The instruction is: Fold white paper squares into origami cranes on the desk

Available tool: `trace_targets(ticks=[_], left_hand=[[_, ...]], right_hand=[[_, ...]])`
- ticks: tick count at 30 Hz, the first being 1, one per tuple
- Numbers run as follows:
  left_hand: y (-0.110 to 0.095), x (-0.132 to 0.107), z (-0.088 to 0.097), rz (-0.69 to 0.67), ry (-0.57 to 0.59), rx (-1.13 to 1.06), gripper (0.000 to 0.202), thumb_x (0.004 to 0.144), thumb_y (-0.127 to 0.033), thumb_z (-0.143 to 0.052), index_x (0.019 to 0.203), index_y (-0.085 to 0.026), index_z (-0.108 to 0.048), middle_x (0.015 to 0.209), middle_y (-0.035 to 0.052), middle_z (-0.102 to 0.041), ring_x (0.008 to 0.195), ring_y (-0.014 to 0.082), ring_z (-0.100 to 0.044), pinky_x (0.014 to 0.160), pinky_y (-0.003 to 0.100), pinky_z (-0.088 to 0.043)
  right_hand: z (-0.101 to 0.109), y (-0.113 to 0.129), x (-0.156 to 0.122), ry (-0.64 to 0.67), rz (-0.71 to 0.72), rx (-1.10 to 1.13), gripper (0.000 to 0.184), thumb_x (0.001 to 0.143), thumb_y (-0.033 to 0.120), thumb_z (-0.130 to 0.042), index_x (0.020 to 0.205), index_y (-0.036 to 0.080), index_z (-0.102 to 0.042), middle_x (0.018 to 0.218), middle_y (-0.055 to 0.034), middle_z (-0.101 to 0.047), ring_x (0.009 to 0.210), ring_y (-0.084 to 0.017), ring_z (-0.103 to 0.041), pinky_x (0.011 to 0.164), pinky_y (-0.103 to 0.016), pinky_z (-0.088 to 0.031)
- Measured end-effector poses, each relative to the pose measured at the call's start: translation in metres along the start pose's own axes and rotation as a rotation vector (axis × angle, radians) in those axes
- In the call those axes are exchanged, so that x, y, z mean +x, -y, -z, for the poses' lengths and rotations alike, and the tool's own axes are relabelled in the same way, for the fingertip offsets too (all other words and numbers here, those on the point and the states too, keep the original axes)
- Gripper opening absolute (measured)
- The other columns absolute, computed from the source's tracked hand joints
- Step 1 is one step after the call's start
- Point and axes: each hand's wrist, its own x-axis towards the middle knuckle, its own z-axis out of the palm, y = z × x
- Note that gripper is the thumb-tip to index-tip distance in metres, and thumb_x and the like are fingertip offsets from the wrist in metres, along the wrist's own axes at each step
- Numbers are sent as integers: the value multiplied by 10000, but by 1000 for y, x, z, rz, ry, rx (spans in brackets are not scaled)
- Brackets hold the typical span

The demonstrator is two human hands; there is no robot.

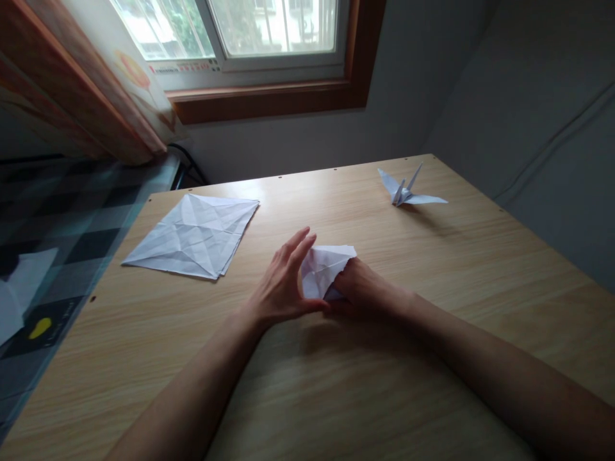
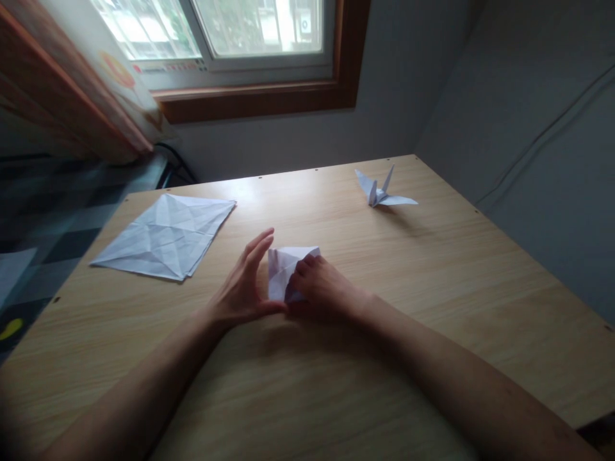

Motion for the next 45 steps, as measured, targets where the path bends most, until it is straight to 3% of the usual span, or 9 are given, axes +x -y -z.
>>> trace_targets(ticks=[5, 9, 16, 21, 24, 28, 35, 41, 45], left_hand=[[0, 3, 1, 108, 181, -5, 1101, 617, -449, -841, 1490, -239, -206, 1432, 174, -448, 1277, 351, -479, 1058, 496, -409], [-3, 4, 3, 108, 259, 15, 962, 645, -342, -802, 1458, -230, -300, 1439, 145, -453, 1285, 332, -470, 1082, 480, -381], [-1, 4, 4, 123, 232, -31, 916, 697, -562, -744, 1444, -214, -343, 1416, 146, -488, 1273, 329, -482, 1076, 474, -380], [-1, 3, 1, 169, 204, 29, 901, 708, -467, -762, 1452, -221, -318, 1339, 126, -561, 1206, 317, -538, 1040, 477, -405], [-2, 1, -2, 185, 151, 46, 1007, 682, -468, -788, 1487, -225, -234, 1382, 152, -517, 1211, 330, -538, 1013, 480, -431], [-5, 0, -2, 142, 109, 43, 1023, 720, -486, -760, 1509, -236, -158, 1433, 186, -458, 1247, 350, -511, 1003, 493, -434], [-3, 0, 2, 107, 139, 30, 913, 816, -596, -599, 1514, -200, -162, 1351, 182, -532, 1196, 337, -537, 995, 480, -421], [-5, 2, -4, 179, 152, 132, 806, 847, -522, -590, 1491, -201, -228, 1263, 146, -597, 1121, 314, -566, 950, 463, -428], [-9, 4, -4, 234, 164, 195, 745, 840, -412, -605, 1465, -167, -281, 1233, 142, -614, 1094, 312, -562, 923, 460, -434]], right_hand=[[5, -4, -1, -14, 23, 90, 322, 823, 345, -658, 1073, 142, -632, 1180, -166, -625, 1102, -322, -533, 965, -485, -414], [7, -2, -2, -1, 41, 157, 310, 825, 289, -632, 1102, 151, -624, 1223, -153, -621, 1173, -314, -521, 1021, -492, -375], [3, 4, -4, -83, 168, 137, 204, 871, 229, -532, 1032, 135, -614, 1049, -154, -662, 1048, -294, -559, 976, -499, -407], [6, 1, -8, -175, 179, 165, 399, 860, 290, -604, 1209, 105, -541, 1198, -203, -609, 1162, -321, -523, 1020, -489, -411], [7, -1, -10, -167, 143, 192, 484, 832, 344, -664, 1231, 115, -515, 1187, -202, -610, 1125, -322, -549, 959, -470, -463], [10, 2, -9, -164, 116, 237, 569, 840, 295, -662, 1329, 123, -426, 1238, -197, -595, 1133, -301, -559, 953, -446, -473], [13, 5, -6, -118, 91, 235, 291, 914, 276, -569, 1178, 156, -577, 1186, -159, -633, 1105, -267, -572, 993, -444, -452], [9, 4, -9, -151, 84, 65, 214, 888, 283, -600, 1045, 155, -667, 1119, -152, -633, 1075, -297, -548, 924, -462, -464], [12, 2, -13, -154, -5, 67, 218, 854, 308, -644, 1006, 155, -670, 1025, -122, -638, 952, -258, -561, 823, -387, -487]])
